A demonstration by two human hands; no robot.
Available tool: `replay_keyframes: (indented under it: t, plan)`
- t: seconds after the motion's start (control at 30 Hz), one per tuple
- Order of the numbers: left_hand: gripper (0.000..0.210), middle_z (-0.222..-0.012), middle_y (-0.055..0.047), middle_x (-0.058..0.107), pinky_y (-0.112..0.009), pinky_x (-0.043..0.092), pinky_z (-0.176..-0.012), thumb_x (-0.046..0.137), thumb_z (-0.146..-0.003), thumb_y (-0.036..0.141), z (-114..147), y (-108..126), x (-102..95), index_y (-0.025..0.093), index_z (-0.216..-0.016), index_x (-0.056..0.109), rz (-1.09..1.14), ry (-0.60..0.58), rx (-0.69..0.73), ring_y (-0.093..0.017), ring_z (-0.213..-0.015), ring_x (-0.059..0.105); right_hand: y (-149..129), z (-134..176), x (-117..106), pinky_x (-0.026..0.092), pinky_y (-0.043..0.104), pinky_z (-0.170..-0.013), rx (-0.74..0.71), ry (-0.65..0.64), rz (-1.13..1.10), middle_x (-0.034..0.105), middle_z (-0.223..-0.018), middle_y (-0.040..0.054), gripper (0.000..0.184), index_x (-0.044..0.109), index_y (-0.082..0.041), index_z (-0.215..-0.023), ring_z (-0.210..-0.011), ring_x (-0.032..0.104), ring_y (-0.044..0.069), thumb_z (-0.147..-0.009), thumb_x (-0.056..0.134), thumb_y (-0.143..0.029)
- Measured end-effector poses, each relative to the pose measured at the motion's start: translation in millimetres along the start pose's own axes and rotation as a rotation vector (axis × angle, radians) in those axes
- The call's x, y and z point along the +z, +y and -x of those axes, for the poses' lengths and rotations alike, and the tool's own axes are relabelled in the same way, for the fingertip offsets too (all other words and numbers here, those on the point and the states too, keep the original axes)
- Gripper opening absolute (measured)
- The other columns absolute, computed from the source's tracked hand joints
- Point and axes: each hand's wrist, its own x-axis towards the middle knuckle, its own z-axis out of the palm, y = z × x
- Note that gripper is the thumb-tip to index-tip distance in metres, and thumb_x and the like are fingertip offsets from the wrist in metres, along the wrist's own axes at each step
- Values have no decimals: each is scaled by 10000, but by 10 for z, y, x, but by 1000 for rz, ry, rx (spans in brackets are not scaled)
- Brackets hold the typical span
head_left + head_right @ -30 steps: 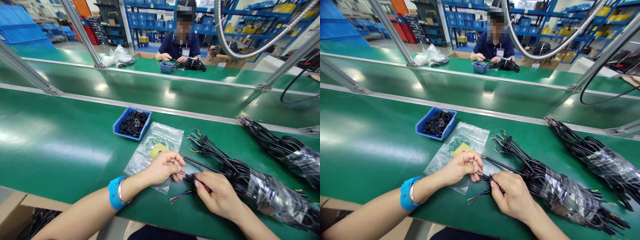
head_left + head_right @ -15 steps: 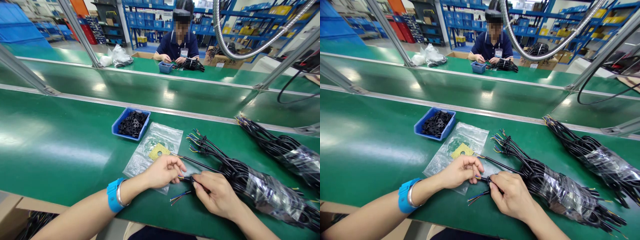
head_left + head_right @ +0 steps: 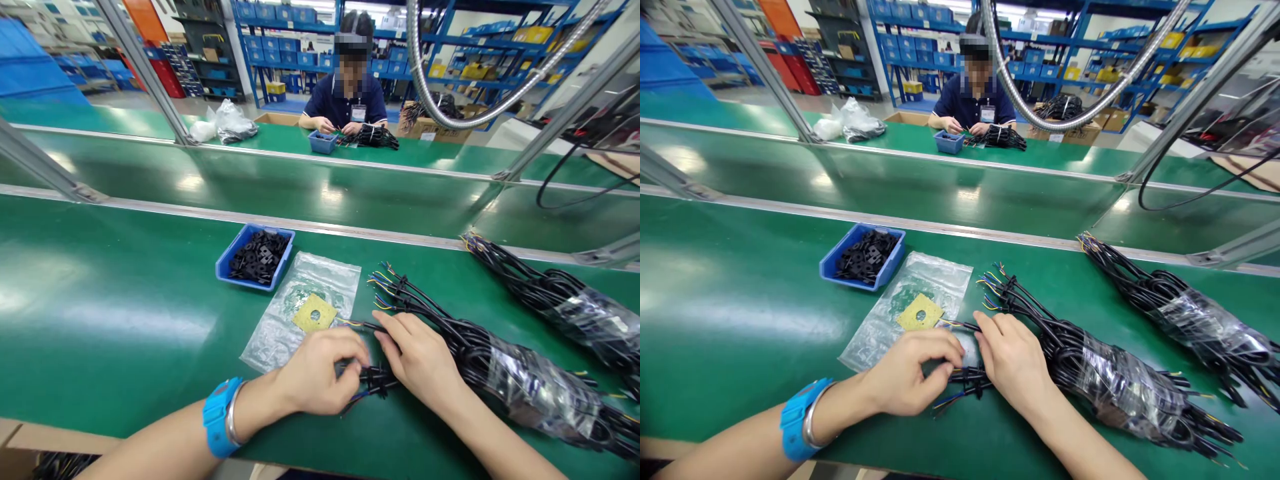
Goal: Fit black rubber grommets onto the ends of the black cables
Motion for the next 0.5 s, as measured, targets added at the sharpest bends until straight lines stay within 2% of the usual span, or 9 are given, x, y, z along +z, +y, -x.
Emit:
replay_keyframes:
  t: [0.07,0.13,0.2,0.27,0.37,0.5]
  plan:
    - [150,-845,-79,664,-326,519,-757,585,-747,137,-14,-10,-49,148,-879,654,-159,228,46,-190,-815,619,-27,-1,-32,483,307,-683,-25,70,-40,613,-823,76,227,587,-130,-1109,-730,566,170,-918,471,-173]
    - [249,-965,-101,653,-371,504,-787,641,-770,211,-22,-25,-84,168,-1016,636,-364,333,134,-217,-885,598,-63,3,-67,466,297,-657,-53,126,-90,607,-804,67,202,602,-143,-1075,-699,547,158,-904,499,-167]
    - [310,-1018,-93,664,-367,498,-803,620,-813,200,-17,-37,-97,189,-1122,599,-505,268,249,-211,-904,598,-96,13,-83,456,294,-628,-74,162,-132,603,-783,63,178,610,-146,-1037,-674,535,154,-889,512,-152]
    - [287,-911,-69,692,-315,507,-728,527,-865,133,-3,-41,-92,166,-1144,581,-574,151,319,-179,-803,615,-113,29,-77,456,298,-620,-96,190,-167,609,-788,71,176,599,-136,-1030,-683,540,162,-882,504,-128]
    - [268,-787,-58,687,-290,496,-623,431,-882,92,10,-37,-78,135,-1084,601,-615,72,299,-171,-683,612,-103,67,-53,451,299,-613,-156,180,-201,621,-815,86,181,574,-123,-1033,-691,539,166,-883,476,-94]
    - [293,-755,-27,681,-267,493,-642,396,-831,29,-20,-54,-89,168,-911,641,-436,-16,263,-153,-682,626,-62,116,-44,406,298,-569,-253,44,-213,598,-741,60,165,575,-126,-983,-628,495,157,-892,443,-86]
